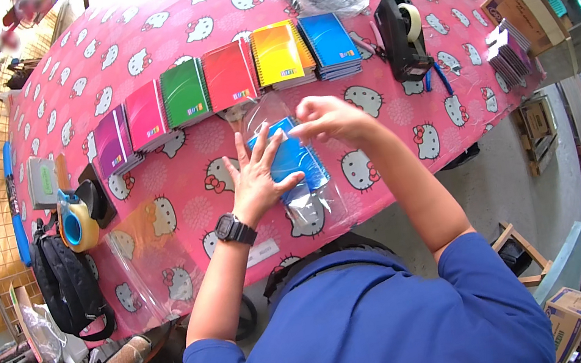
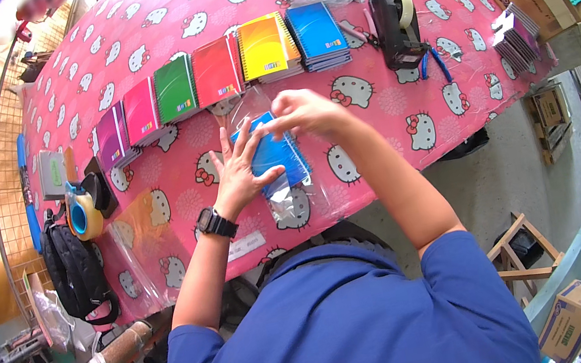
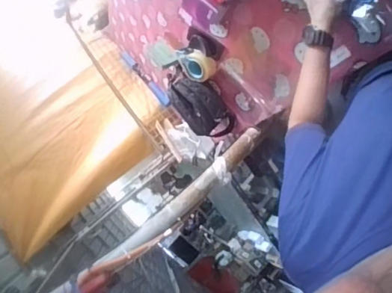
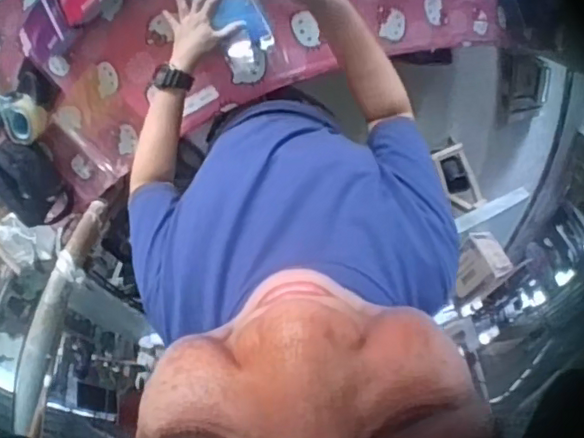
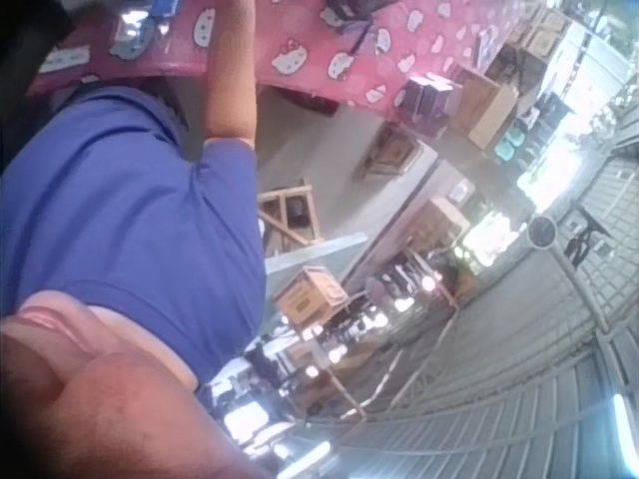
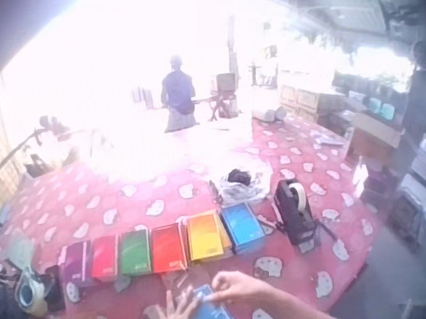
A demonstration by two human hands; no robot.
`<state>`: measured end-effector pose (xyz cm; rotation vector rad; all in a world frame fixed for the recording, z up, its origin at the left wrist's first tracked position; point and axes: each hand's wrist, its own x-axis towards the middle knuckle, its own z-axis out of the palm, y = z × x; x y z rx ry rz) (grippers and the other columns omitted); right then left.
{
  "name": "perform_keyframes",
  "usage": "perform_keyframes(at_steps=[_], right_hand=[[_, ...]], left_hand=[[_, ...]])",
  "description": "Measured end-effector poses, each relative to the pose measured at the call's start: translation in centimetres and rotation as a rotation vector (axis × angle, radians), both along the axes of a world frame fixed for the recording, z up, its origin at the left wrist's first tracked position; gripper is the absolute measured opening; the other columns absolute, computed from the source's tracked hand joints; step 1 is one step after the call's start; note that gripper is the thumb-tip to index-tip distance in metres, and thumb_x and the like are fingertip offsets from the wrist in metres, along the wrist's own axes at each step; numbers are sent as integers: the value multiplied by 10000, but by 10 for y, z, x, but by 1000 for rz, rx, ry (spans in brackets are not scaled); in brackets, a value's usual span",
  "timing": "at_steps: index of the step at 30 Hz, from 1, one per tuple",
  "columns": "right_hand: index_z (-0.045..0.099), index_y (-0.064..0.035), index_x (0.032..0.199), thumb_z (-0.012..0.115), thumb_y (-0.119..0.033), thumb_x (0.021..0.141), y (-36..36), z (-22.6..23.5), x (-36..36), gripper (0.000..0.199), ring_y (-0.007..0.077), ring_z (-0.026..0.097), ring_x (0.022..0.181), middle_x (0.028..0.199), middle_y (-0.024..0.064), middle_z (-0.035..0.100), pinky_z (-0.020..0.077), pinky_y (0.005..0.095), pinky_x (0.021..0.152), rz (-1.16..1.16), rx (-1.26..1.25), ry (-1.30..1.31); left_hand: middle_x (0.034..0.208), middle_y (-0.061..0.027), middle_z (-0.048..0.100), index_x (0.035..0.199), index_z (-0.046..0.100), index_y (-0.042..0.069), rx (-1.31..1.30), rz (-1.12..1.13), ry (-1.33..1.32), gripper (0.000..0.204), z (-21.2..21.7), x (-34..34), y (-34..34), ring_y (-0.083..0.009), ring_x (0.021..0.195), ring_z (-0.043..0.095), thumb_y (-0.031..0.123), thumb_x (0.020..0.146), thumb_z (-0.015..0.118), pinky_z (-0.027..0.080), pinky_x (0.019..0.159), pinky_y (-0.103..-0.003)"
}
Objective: The person picks up notebooks from a row, stacks them, places them into plastic sleeves, and seals the sleeves using a tape dispenser.
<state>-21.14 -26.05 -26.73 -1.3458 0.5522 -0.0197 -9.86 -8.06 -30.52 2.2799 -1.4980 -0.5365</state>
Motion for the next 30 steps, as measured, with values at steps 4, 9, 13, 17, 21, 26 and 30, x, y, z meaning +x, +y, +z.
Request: perform_keyframes(at_steps=[4,9,13,17,21,26,30], right_hand=[[613,-19,925,748,-488,652,45,3,29,560,245,664,807,869,143,667,518,393,715,288,-1211,524],[603,-12,960,783,-483,618,3,22,-17,610,256,641,925,947,157,658,512,372,779,458,-1163,713],[485,-19,1181,637,-55,790,20,-42,-66,420,166,608,877,935,121,636,496,294,746,69,-345,112],[414,-66,1311,525,73,787,40,-22,-73,553,154,534,979,1106,72,552,450,289,850,44,-287,-75],[428,-70,1296,712,-22,688,39,-19,-55,673,164,464,1120,1250,65,467,391,324,955,-4,-449,-248],[433,-33,1261,800,-97,633,44,-5,-40,731,173,502,1107,1153,86,566,384,331,971,-47,-309,-323],[391,-37,1315,798,-108,638,41,-11,-48,793,208,463,1177,1240,120,516,343,347,1016,10,-355,-290]], left_hand=[[1515,40,152,1407,322,266,13,4,47,921,-2,1,-2,-333,1396,-58,556,628,720,2,1009,-702],[1512,-50,173,1429,272,199,-464,189,103,1016,-16,-4,8,-356,1391,46,545,602,749,88,1085,-572],[1421,-199,313,1402,253,-11,-714,432,805,627,-41,-40,46,-288,1313,321,22,815,472,286,1067,-382],[1272,-162,457,1399,274,12,-550,386,996,680,5,-46,62,-239,1163,493,-97,746,425,412,971,-347],[1120,-127,522,1343,305,31,-468,196,273,736,19,-23,40,-217,1043,549,-42,698,652,459,900,-333],[1174,-116,497,1207,340,47,-629,39,793,738,25,-5,11,-179,1076,519,3,625,792,460,893,-327],[1196,-96,481,1255,321,66,-659,15,857,785,24,-14,16,-192,1113,502,10,631,794,437,948,-333]])
